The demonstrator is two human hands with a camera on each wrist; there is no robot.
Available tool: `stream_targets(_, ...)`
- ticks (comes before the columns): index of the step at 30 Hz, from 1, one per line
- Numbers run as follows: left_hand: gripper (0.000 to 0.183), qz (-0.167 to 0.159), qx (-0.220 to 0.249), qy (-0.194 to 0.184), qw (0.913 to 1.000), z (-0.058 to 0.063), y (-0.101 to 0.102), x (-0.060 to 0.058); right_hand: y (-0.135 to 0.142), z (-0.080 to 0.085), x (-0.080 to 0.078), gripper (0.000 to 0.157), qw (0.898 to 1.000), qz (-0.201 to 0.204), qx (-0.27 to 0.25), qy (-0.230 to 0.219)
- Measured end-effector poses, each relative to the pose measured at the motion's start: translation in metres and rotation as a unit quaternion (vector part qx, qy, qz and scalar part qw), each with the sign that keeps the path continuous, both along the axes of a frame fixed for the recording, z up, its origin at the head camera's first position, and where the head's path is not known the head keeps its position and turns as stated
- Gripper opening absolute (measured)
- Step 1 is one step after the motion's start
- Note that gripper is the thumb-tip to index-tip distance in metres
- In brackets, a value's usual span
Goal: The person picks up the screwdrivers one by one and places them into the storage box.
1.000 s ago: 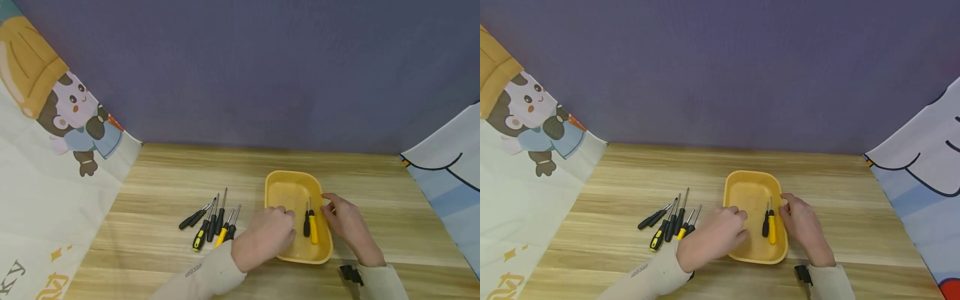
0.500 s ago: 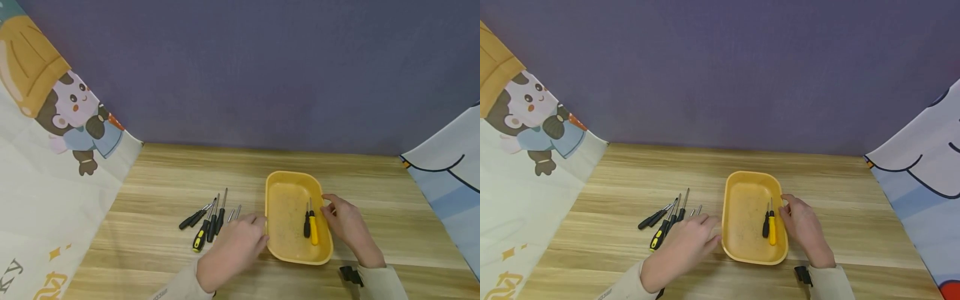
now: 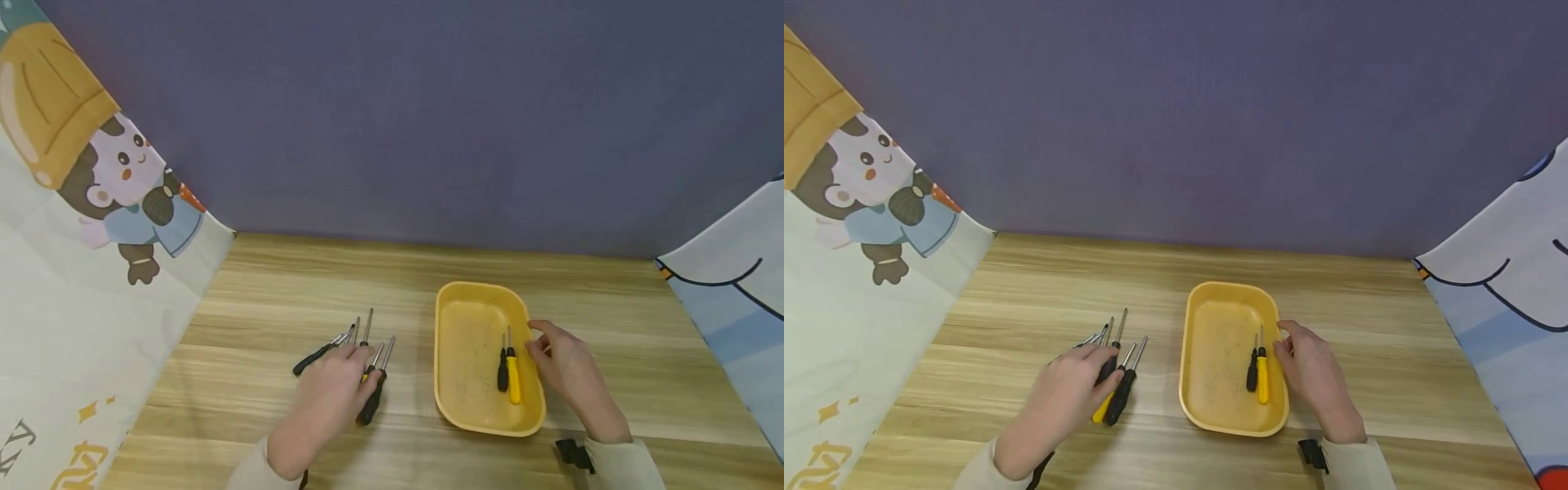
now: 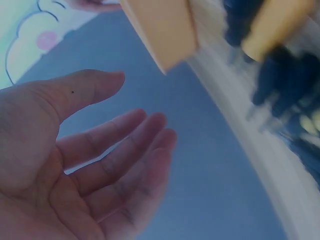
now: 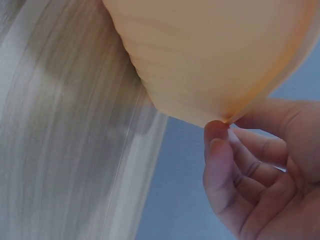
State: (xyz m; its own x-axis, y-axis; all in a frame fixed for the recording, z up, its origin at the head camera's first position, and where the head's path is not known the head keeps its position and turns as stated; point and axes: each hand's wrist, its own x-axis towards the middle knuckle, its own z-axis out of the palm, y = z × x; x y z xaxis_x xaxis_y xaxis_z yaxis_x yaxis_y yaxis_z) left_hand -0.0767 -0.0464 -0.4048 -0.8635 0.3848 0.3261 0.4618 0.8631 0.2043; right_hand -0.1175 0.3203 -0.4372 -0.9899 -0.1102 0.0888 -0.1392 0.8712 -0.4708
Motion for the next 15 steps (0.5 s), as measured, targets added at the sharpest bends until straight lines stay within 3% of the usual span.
stream_targets(7, 0.024, 0.066, 0.008, -0.002, 0.9978, -0.01, -0.027, -0.008, 0.0, -0.001, 0.001, 0.036, 1.0, 0.001, 0.001, 0.009)
stream_targets(15, 0.015, 0.107, 0.005, -0.033, 0.9938, -0.031, -0.059, -0.023, 0.0, -0.001, -0.001, 0.036, 1.0, -0.002, 0.005, 0.002)
